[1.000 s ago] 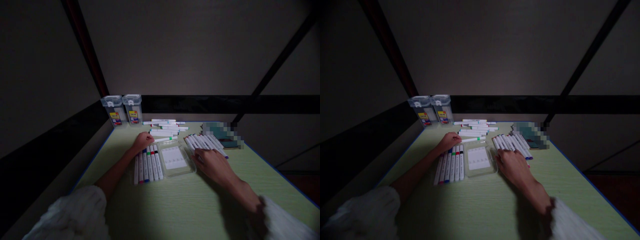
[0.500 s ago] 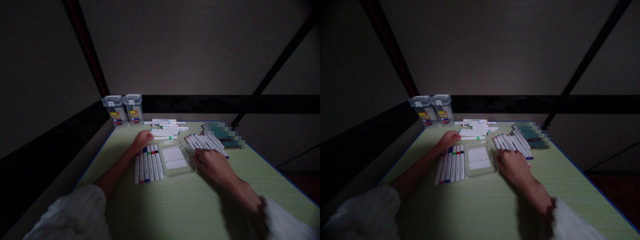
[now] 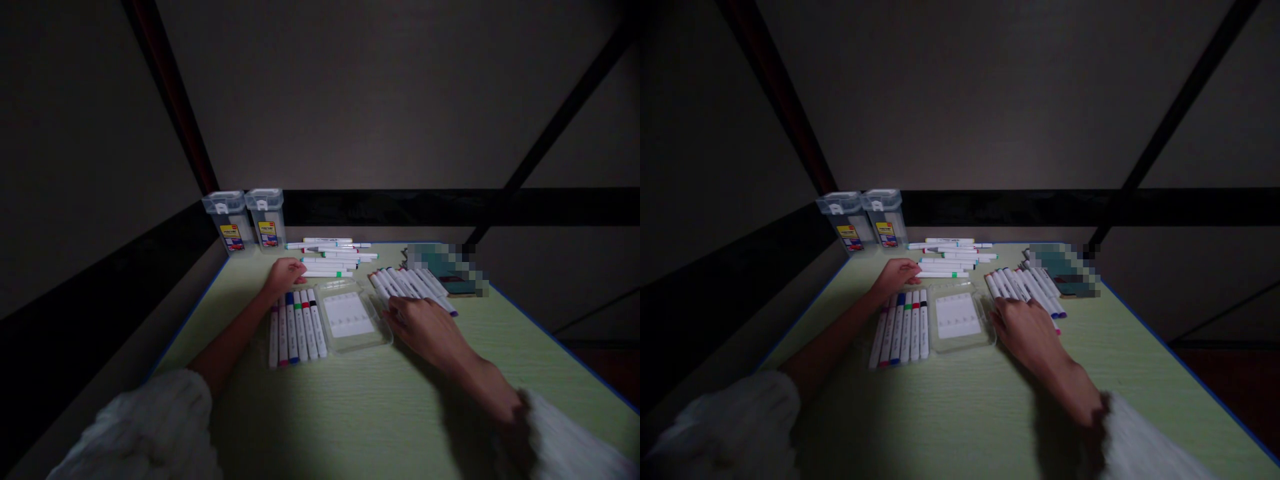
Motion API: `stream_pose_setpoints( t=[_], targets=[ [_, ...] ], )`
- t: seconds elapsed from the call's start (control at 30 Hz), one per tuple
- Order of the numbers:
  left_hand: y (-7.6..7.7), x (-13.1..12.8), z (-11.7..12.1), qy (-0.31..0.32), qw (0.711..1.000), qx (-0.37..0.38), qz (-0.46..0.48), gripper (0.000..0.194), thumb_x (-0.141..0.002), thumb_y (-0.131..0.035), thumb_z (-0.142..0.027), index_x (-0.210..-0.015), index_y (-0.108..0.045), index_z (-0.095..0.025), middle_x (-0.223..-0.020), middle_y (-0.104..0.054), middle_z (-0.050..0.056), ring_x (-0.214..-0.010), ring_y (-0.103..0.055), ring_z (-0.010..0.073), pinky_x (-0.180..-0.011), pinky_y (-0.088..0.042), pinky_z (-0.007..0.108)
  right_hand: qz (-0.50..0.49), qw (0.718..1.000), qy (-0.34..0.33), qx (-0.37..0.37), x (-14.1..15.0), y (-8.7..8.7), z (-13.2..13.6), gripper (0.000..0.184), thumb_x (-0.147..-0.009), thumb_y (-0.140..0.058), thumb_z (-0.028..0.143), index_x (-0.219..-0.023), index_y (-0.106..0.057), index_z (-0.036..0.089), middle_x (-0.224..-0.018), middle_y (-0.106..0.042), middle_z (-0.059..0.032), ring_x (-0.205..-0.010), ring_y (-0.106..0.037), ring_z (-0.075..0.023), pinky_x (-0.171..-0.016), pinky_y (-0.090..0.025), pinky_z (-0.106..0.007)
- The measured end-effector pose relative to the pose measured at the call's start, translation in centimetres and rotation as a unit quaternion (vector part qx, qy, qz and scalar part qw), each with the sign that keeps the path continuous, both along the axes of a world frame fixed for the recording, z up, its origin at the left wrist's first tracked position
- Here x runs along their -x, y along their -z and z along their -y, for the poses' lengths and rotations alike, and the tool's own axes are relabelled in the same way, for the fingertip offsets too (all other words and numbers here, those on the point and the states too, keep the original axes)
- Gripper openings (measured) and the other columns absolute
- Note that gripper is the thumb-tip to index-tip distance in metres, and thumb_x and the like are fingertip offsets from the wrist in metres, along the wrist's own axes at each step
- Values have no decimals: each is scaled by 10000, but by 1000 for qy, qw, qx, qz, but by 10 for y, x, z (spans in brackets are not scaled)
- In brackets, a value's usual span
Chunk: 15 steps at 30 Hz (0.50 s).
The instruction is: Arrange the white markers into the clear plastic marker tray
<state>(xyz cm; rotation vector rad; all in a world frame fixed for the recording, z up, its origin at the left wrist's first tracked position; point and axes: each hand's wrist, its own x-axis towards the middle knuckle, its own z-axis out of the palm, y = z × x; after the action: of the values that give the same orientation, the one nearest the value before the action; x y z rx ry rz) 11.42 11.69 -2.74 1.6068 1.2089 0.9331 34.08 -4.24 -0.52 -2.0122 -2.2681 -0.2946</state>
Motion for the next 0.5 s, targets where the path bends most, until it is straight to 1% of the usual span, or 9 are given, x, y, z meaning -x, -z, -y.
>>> stream_pose_setpoints(
  t=[0.1, 0.23, 0.37, 0.5],
  targets=[
    [-4, -2, 2, -11, 998, 40, 43, 79, -636, -616, -141, -628, -559, -87, -599, -588, -8, -491, -592, 78, -514, -480, 175, 0, 1000, -1, 6, 0, 0, 0, 194, -819, -397, 252, -685, -512, 171, -665, -630, -62, -558, -560, -164, -507, -232, -269],
    [-8, -3, 6, -22, 993, 80, 87, 119, -618, -654, -142, -621, -553, -79, -580, -578, -15, -490, -591, 77, -586, -510, 212, 1, 1000, 3, 2, 0, 1, 0, 200, -821, -398, 265, -689, -514, 171, -662, -630, -65, -568, -564, -172, -512, -236, -268],
    [-12, -4, 10, -10, 987, 107, 121, 129, -623, -668, -146, -627, -558, -80, -586, -586, -5, -523, -601, 84, -653, -519, 245, -1, 1000, 3, -12, 0, 2, 0, 205, -821, -391, 265, -685, -515, 173, -656, -627, -65, -549, -554, -164, -508, -230, -266],
    [-17, -5, 12, 10, 981, 125, 145, 138, -613, -682, -140, -624, -558, -79, -597, -594, 4, -551, -605, 88, -679, -518, 253, -23, 1000, -9, -19, 2, 0, 0, 201, -818, -378, 237, -672, -502, 175, -629, -604, -55, -548, -536, -156, -515, -239, -265]
  ],
)
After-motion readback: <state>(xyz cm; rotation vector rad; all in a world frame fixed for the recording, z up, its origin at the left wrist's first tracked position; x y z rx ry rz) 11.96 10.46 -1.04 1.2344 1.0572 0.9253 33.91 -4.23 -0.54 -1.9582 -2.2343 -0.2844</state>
